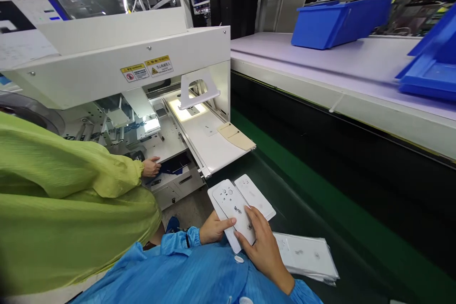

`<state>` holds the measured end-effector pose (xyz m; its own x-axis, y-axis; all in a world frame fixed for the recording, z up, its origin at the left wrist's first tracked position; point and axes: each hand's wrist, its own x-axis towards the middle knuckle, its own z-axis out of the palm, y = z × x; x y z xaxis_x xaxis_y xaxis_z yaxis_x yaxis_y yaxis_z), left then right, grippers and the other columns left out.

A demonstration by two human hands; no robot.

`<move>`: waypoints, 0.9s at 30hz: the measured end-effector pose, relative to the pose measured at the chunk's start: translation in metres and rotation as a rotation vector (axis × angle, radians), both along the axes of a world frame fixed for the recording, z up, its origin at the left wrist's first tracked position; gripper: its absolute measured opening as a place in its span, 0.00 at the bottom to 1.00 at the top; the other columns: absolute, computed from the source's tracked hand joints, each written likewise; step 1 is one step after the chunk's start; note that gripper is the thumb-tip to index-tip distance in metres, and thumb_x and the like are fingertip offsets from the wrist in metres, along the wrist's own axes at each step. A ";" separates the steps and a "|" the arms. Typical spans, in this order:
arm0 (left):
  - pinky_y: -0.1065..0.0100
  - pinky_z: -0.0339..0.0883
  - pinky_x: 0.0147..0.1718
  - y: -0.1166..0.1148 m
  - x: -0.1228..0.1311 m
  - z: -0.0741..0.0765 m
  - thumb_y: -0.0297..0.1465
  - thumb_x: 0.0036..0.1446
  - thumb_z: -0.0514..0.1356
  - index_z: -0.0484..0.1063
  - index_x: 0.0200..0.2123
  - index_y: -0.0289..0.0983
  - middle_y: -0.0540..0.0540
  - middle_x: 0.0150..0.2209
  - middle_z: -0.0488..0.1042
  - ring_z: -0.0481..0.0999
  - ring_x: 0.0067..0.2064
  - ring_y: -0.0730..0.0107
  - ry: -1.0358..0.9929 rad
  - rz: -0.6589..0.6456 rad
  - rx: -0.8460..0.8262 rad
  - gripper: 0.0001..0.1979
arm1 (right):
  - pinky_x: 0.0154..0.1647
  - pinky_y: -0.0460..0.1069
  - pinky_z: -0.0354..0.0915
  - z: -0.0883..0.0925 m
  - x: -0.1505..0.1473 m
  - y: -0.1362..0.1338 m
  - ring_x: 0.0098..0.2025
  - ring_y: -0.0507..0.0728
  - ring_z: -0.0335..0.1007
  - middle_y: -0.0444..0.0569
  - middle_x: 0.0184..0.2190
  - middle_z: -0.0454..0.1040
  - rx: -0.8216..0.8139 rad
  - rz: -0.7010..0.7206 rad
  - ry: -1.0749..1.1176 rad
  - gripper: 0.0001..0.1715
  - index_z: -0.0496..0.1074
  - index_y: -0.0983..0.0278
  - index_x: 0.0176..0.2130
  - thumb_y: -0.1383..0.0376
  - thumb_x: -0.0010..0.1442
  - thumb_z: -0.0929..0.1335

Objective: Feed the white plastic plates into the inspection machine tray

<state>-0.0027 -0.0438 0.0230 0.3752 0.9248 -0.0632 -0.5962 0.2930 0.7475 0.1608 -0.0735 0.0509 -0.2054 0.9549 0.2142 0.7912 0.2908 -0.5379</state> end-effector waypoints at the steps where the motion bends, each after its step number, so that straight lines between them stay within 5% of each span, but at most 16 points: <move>1: 0.50 0.62 0.50 0.000 -0.002 0.002 0.36 0.41 0.69 0.73 0.45 0.33 0.36 0.44 0.77 0.75 0.46 0.51 0.001 0.007 -0.003 0.26 | 0.56 0.60 0.61 -0.001 -0.001 0.001 0.59 0.64 0.58 0.54 0.57 0.62 0.008 0.005 -0.005 0.36 0.57 0.60 0.60 0.50 0.56 0.65; 12: 0.49 0.59 0.52 0.000 -0.044 -0.015 0.43 0.35 0.70 0.74 0.42 0.32 0.36 0.42 0.76 0.73 0.48 0.49 0.018 0.283 -0.086 0.30 | 0.48 0.61 0.68 -0.026 -0.040 0.040 0.54 0.67 0.64 0.54 0.54 0.64 0.095 0.300 -0.029 0.37 0.55 0.57 0.59 0.49 0.55 0.66; 27: 0.50 0.62 0.50 0.022 -0.161 -0.019 0.53 0.42 0.61 0.73 0.46 0.37 0.37 0.44 0.76 0.72 0.48 0.46 0.236 0.654 -0.091 0.32 | 0.46 0.59 0.70 -0.048 -0.177 0.143 0.52 0.66 0.66 0.55 0.55 0.63 0.093 0.814 -0.064 0.38 0.51 0.56 0.61 0.50 0.55 0.65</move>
